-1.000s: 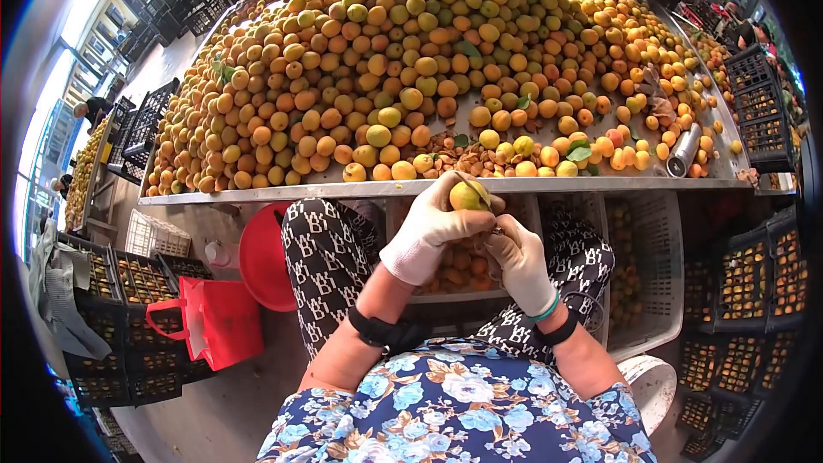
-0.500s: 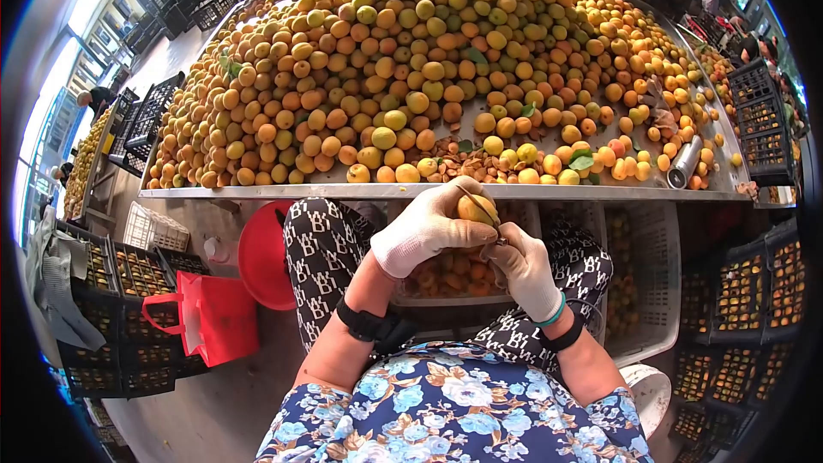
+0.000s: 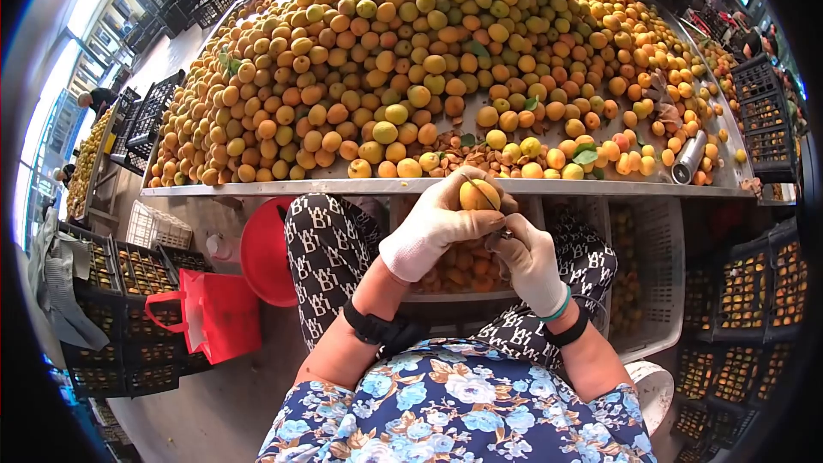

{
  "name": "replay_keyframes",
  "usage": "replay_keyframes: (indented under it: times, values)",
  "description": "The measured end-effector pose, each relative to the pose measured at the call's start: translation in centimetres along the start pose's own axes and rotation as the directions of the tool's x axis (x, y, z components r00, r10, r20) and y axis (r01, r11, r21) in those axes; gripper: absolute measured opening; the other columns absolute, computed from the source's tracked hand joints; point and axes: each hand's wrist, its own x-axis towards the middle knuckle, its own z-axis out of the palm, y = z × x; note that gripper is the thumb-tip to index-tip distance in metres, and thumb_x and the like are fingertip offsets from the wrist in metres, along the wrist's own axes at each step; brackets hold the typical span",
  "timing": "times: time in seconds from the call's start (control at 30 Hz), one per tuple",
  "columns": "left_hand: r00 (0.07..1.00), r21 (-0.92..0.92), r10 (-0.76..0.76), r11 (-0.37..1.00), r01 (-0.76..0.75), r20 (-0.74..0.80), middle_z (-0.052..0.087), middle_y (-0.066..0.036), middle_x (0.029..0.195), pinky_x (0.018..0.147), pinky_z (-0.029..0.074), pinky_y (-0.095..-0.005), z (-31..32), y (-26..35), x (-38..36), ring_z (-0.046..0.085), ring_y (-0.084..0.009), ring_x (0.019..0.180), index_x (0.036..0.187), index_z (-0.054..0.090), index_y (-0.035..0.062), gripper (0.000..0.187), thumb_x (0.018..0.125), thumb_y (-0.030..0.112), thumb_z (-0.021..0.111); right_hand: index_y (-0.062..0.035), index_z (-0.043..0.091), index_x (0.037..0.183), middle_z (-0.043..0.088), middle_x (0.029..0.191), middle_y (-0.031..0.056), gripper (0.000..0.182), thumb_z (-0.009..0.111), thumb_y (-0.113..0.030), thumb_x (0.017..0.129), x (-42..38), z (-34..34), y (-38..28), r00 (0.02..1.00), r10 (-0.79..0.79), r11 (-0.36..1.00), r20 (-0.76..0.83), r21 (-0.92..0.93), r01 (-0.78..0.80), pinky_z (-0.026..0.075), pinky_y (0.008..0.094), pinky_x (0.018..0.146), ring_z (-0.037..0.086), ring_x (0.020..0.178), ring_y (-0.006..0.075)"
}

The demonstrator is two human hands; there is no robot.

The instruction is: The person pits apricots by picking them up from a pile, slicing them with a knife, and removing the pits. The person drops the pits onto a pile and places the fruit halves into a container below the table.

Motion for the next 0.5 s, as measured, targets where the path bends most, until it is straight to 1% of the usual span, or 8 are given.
replay_keyframes:
  times: [0.07, 0.13, 0.23, 0.3, 0.37, 0.4, 0.43, 0.5]
  values:
    - [0.999, 0.214, -0.01, 0.977, 0.02, -0.049, 0.067, -0.012, 0.116, 0.09, 0.053, -0.0312, 0.0, 0.4, 0.0, 0.064, -0.0183, 0.105, 0.119, 0.056, 0.0046, 0.042, 0.088, 0.023, 0.077, -0.0004, 0.063, 0.099, 0.058, 0.072, 0.0032, 0.029, 0.063, -0.03, 0.1, 0.2, -0.1, -0.2, 1.0, -0.001, 1.0, -0.012, -0.024, 0.001, 0.045, 0.0267, 0.055, 0.052, 0.061, 0.0082]
    - [0.996, 0.149, 0.016, 0.989, -0.003, -0.086, 0.067, -0.011, 0.115, 0.089, 0.053, -0.0305, 0.0, -0.2, 0.2, 0.064, -0.0174, 0.104, 0.119, 0.056, 0.0047, 0.039, 0.09, 0.023, 0.075, -0.0011, 0.062, 0.098, 0.058, 0.07, 0.0065, 0.027, 0.064, -0.028, 0.099, 0.5, 0.2, 0.2, 0.999, -0.018, 0.999, -0.031, -0.044, 0.017, 0.046, 0.0289, 0.056, 0.053, 0.059, 0.0115]
    - [0.989, 0.054, 0.003, 0.999, 0.005, -0.148, 0.067, -0.01, 0.115, 0.089, 0.053, -0.0306, -0.7, -1.5, 0.8, 0.064, -0.0169, 0.103, 0.118, 0.056, 0.005, 0.035, 0.092, 0.023, 0.072, -0.0022, 0.062, 0.099, 0.059, 0.07, 0.0141, 0.025, 0.065, -0.027, 0.098, 1.0, 1.1, 0.8, 0.993, -0.08, 0.986, -0.083, -0.154, 0.067, 0.048, 0.0343, 0.057, 0.06, 0.058, 0.0248]
    - [0.975, -0.05, -0.016, 0.999, 0.005, -0.222, 0.067, -0.008, 0.11, 0.084, 0.053, -0.0286, -0.8, -2.2, 1.0, 0.064, -0.0153, 0.097, 0.113, 0.058, 0.0062, 0.028, 0.095, 0.026, 0.068, -0.0022, 0.061, 0.098, 0.06, 0.071, 0.0176, 0.024, 0.065, -0.026, 0.097, 1.5, 1.8, 0.3, 0.981, -0.143, 0.95, -0.132, -0.296, 0.098, 0.049, 0.0367, 0.058, 0.063, 0.064, 0.0331]
    - [0.937, -0.045, -0.012, 0.999, -0.004, -0.348, 0.067, -0.006, 0.106, 0.079, 0.051, -0.0268, -0.7, -3.1, 1.7, 0.063, -0.014, 0.092, 0.11, 0.059, 0.0075, 0.027, 0.095, 0.028, 0.068, -0.0039, 0.061, 0.094, 0.064, 0.073, 0.0184, 0.024, 0.066, -0.027, 0.095, 2.0, 2.4, 1.0, 0.969, -0.165, 0.916, -0.182, -0.391, 0.083, 0.051, 0.0406, 0.059, 0.066, 0.073, 0.0395]
    - [0.913, -0.043, -0.012, 0.999, -0.006, -0.408, 0.067, -0.005, 0.104, 0.077, 0.05, -0.0258, -0.9, -3.5, 1.9, 0.063, -0.0133, 0.09, 0.108, 0.06, 0.0081, 0.026, 0.095, 0.029, 0.068, -0.0047, 0.061, 0.093, 0.065, 0.073, 0.0177, 0.023, 0.066, -0.027, 0.095, 2.1, 2.7, 1.6, 0.964, -0.177, 0.89, -0.2, -0.451, 0.069, 0.051, 0.0411, 0.059, 0.067, 0.072, 0.0391]
    - [0.923, -0.116, -0.045, 0.993, 0.001, -0.382, 0.066, -0.002, 0.101, 0.073, 0.048, -0.025, -1.5, -4.1, 2.2, 0.061, -0.0121, 0.084, 0.107, 0.062, 0.0108, 0.024, 0.095, 0.031, 0.067, -0.0056, 0.061, 0.093, 0.065, 0.074, 0.0169, 0.023, 0.067, -0.027, 0.094, 2.3, 3.0, 2.0, 0.958, -0.188, 0.86, -0.217, -0.508, 0.054, 0.052, 0.0415, 0.059, 0.067, 0.072, 0.0388]
    - [0.871, -0.244, -0.13, 0.97, 0.012, -0.474, 0.066, -0.002, 0.1, 0.073, 0.048, -0.0261, -1.9, -5.0, 2.7, 0.06, -0.0122, 0.083, 0.108, 0.062, 0.0119, 0.023, 0.095, 0.029, 0.068, -0.009, 0.063, 0.093, 0.068, 0.074, 0.0137, 0.019, 0.068, -0.027, 0.092, 2.9, 3.5, 2.5, 0.942, -0.243, 0.794, -0.233, -0.605, 0.055, 0.053, 0.0439, 0.059, 0.067, 0.069, 0.0375]
